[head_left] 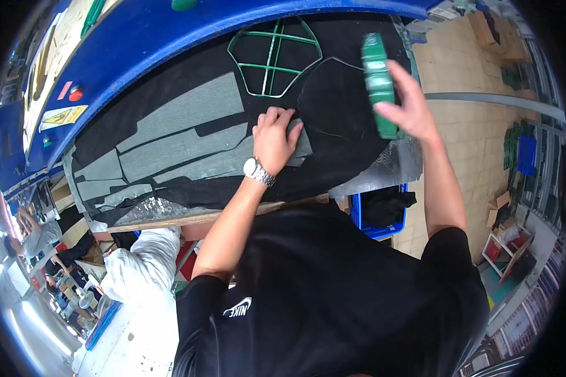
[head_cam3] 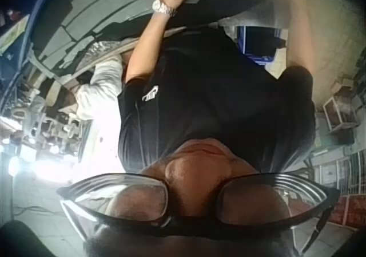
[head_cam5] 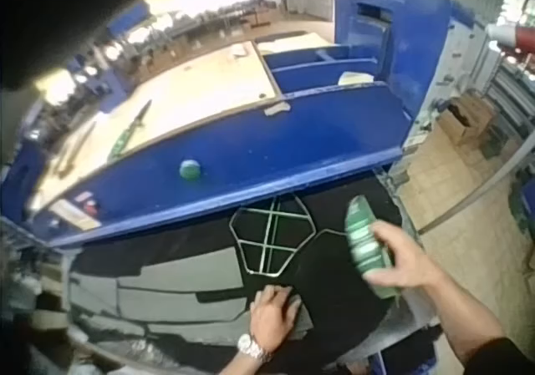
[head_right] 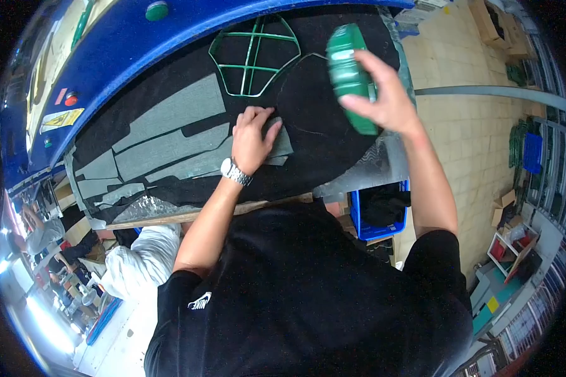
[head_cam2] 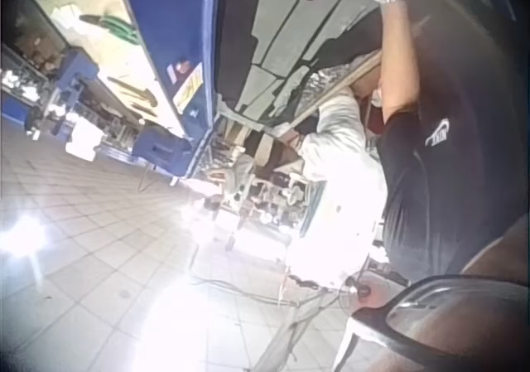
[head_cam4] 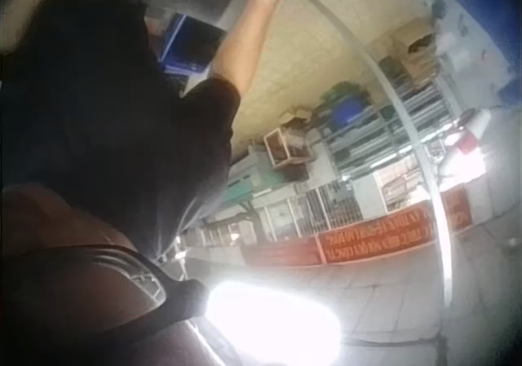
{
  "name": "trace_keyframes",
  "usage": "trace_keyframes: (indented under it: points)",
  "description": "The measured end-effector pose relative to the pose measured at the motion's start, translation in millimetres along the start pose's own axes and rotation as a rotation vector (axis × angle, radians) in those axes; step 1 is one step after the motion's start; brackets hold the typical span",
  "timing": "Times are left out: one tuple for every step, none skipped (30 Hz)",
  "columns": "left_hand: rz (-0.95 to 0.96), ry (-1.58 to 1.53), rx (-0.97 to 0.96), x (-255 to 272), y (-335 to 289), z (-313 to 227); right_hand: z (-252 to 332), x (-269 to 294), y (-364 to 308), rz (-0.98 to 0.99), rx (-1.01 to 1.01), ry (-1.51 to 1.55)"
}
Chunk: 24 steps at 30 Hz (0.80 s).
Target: Cutting shoe components from material using metal templates and a hydraulic press machine.
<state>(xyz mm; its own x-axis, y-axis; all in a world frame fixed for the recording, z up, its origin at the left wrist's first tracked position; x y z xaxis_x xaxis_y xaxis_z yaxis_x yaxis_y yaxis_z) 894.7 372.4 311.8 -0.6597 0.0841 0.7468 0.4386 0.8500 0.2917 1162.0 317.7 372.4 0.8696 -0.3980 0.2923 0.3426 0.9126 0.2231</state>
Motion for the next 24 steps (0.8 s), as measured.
trace_keyframes:
  points:
    - [0.011, 0.022, 0.079, -11, 2, 4, -11, 16, -4, -0.032, -0.091, 0.116]
    - [0.018, 0.044, 0.152, -19, 7, 5, -19, 26, -5, -0.067, -0.176, 0.232]
    - [0.012, 0.007, 0.235, -27, 10, 3, -21, 31, -5, -0.068, -0.171, 0.233]
    - [0.016, 0.03, 0.26, -31, 17, 3, -23, 33, -5, -0.118, -0.204, 0.335]
    - [0.076, 0.046, 0.296, -36, 23, 6, -25, 35, -6, -0.168, -0.234, 0.438]
    - [0.136, 0.063, 0.332, -39, 28, 8, -25, 31, -6, -0.178, -0.229, 0.443]
    - [0.138, 0.063, 0.326, -42, 26, 5, -28, 31, -11, -0.226, -0.21, 0.471]
    - [0.105, -0.069, 0.209, -43, 26, -8, -32, 32, -15, -0.273, -0.19, 0.5]
    - [0.071, -0.2, 0.092, -42, 24, -22, -35, 32, -18, -0.269, -0.173, 0.51]
    - [0.055, -0.343, -0.006, -35, 23, -45, -34, 31, -18, -0.274, -0.174, 0.515]
    - [0.065, -0.478, -0.093, -28, 20, -61, -29, 25, -14, -0.281, -0.187, 0.5]
    - [0.074, -0.612, -0.179, -18, 17, -74, -25, 21, -11, -0.286, -0.199, 0.487]
    - [0.112, -0.633, -0.092, -12, 8, -78, -21, 24, -12, -0.29, -0.198, 0.488]
    - [0.15, -0.648, -0.006, -6, 2, -82, -21, 27, -11, -0.284, -0.189, 0.469]
    - [0.284, -0.495, 0.08, 2, -5, -75, -22, 29, -10, -0.275, -0.179, 0.451]
    - [0.214, -0.51, 0.116, 20, -5, -68, -19, 29, -7, -0.266, -0.166, 0.436]
    - [0.14, -0.469, 0.115, 36, -8, -49, -19, 27, -5, -0.219, -0.152, 0.428]
    - [0.157, -0.443, 0.221, 62, 2, -46, -15, 27, -11, -0.253, -0.166, 0.306]
    - [0.167, -0.385, 0.305, 78, -3, -17, 4, 15, -9, -0.118, -0.083, 0.056]
    - [0.229, -0.364, 0.411, 98, -4, 5, 23, 3, -6, 0.018, 0.0, -0.195]
    - [0.218, -0.449, 0.349, 119, 4, 13, 34, -14, -4, 0.135, 0.003, -0.365]
    - [0.259, -0.373, 0.319, 142, 12, 25, 31, -27, -11, 0.161, 0.039, -0.466]
    - [0.306, -0.325, 0.367, 156, 17, 46, 24, -41, -17, 0.225, 0.093, -0.588]
    - [0.35, -0.224, 0.327, 169, 27, 61, 17, -54, -22, 0.29, 0.153, -0.708]
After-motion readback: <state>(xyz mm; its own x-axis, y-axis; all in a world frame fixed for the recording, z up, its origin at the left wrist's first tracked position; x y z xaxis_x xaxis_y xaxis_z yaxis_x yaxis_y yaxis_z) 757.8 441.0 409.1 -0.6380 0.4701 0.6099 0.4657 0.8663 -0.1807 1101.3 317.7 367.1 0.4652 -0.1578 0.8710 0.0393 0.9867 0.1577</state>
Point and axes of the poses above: each hand's wrist, its own y-axis towards the middle knuckle, its own x-axis out of the back of the hand, z = x × y, the point moved 7 cm from there along y, towards the middle knuckle, and after that the axes turned 15 degrees about -z, right-handed, at the moved point
